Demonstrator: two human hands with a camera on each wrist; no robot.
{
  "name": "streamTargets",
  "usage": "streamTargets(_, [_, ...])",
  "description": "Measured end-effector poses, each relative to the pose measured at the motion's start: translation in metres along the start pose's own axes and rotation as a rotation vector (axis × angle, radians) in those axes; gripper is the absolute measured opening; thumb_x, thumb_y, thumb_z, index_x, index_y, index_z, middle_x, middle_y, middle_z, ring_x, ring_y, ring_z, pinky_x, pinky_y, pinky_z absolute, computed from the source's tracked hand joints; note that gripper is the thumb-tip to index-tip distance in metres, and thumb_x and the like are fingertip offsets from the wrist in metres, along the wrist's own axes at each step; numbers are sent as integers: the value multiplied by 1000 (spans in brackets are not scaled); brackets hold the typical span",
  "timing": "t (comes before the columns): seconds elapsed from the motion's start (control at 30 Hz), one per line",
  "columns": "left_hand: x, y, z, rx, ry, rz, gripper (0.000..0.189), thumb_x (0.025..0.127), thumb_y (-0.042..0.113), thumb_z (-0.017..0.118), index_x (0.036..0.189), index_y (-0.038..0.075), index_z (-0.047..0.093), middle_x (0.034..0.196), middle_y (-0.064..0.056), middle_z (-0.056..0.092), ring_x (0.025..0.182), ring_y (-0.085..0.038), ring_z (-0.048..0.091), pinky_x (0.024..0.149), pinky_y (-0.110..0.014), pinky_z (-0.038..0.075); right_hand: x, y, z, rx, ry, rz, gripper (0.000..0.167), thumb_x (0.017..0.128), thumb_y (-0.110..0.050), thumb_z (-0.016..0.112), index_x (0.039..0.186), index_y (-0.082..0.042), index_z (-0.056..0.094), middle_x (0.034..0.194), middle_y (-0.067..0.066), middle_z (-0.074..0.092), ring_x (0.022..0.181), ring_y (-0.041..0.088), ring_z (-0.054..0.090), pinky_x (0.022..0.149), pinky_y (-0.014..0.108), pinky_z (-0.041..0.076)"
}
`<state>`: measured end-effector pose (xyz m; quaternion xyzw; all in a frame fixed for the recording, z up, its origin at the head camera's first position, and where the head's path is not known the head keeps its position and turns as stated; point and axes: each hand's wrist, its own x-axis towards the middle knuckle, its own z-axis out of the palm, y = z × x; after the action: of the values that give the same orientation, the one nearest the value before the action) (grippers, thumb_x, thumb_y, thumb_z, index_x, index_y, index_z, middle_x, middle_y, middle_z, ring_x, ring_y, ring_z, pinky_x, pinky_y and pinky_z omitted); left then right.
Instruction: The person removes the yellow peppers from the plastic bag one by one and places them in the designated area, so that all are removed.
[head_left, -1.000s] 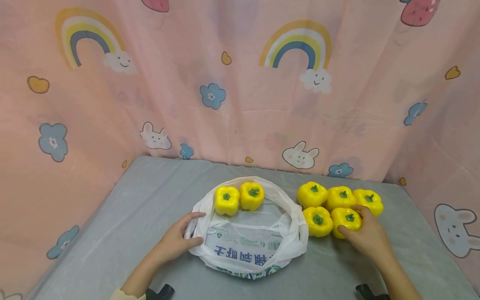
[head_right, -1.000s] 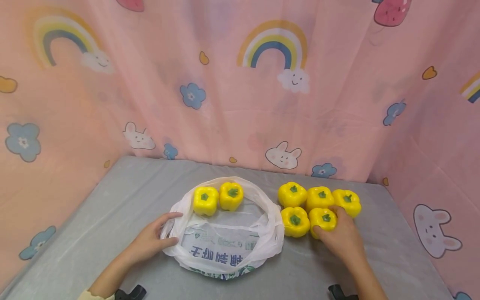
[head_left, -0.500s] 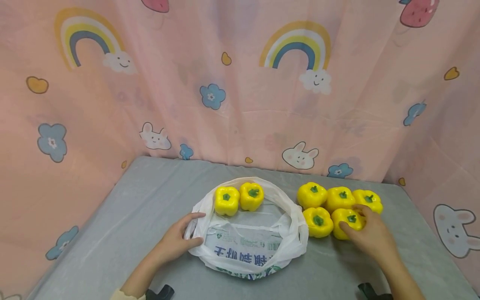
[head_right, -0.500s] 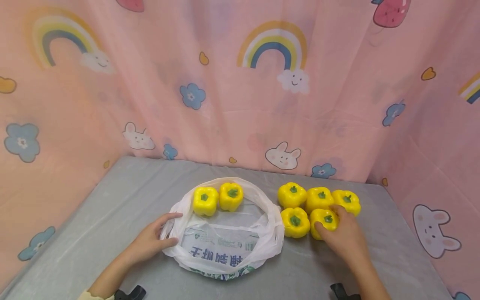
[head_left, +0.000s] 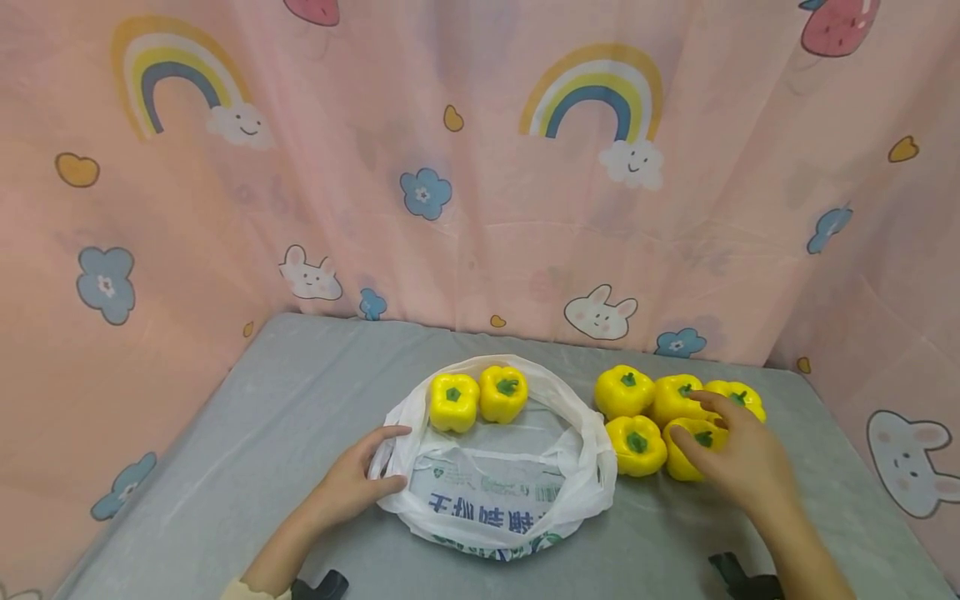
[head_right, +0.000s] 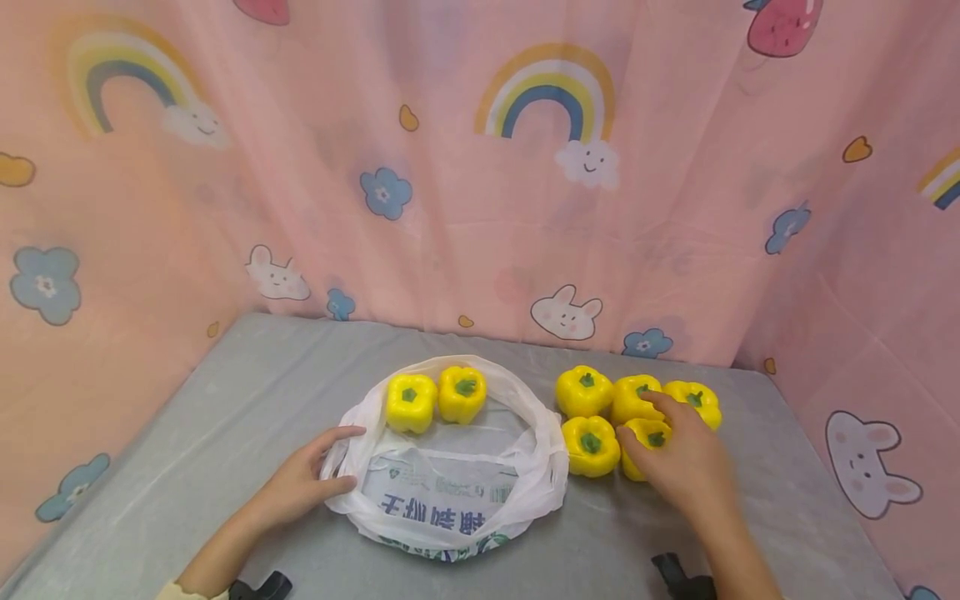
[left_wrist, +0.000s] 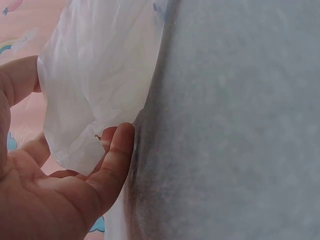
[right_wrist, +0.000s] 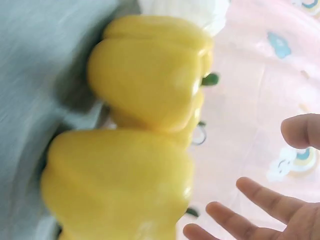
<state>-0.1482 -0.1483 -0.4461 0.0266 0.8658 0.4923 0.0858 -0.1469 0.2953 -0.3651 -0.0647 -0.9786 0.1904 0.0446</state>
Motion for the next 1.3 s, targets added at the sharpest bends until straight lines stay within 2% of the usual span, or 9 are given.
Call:
streamTargets(0.17, [1, 0, 0, 3, 0, -2, 60, 78, 15, 76, 132, 28, 55, 148, -13, 46, 139, -37, 38, 111, -62, 29, 0, -20, 0, 55, 34, -43, 63, 87, -49, 62, 136, -11, 51, 134, 27, 53, 112, 48, 54, 80, 65, 48])
streamTargets(0.37, [1, 1, 0, -2, -8, -1, 60, 78, 16, 77, 132, 28, 54, 148, -13, 46, 139, -36, 38, 111, -61, 29, 2, -41, 1, 154, 79, -92, 57, 87, -40, 65, 133, -9, 53, 132, 25, 55, 114, 46, 54, 89, 62, 49])
streamTargets(0.83, [1, -1, 1, 10, -4, 18, 61, 77, 16, 77, 132, 28, 54, 146, -13, 48, 137, -35, 41, 110, -61, 31, 14, -77, 15, 327, 38, -185, 54, 88, -32, 65, 136, -11, 52, 137, 20, 52, 118, 43, 55, 93, 57, 50])
streamTargets(1.0, [2, -1, 1, 14, 2, 22, 61, 77, 15, 77, 133, 28, 54, 144, -12, 50, 134, -33, 44, 109, -61, 33, 21, -88, 26, 376, 34, -215, 53, 87, -31, 67, 136, -14, 53, 135, 18, 55, 114, 42, 59, 88, 55, 53])
streamTargets(1.3, [0, 1, 0, 15, -4, 29, 62, 77, 16, 77, 133, 28, 54, 144, -13, 49, 133, -33, 45, 109, -60, 34, 33, -110, 50, 457, -40, -345, 53, 85, -29, 70, 133, -14, 54, 136, 16, 53, 113, 41, 60, 87, 53, 55])
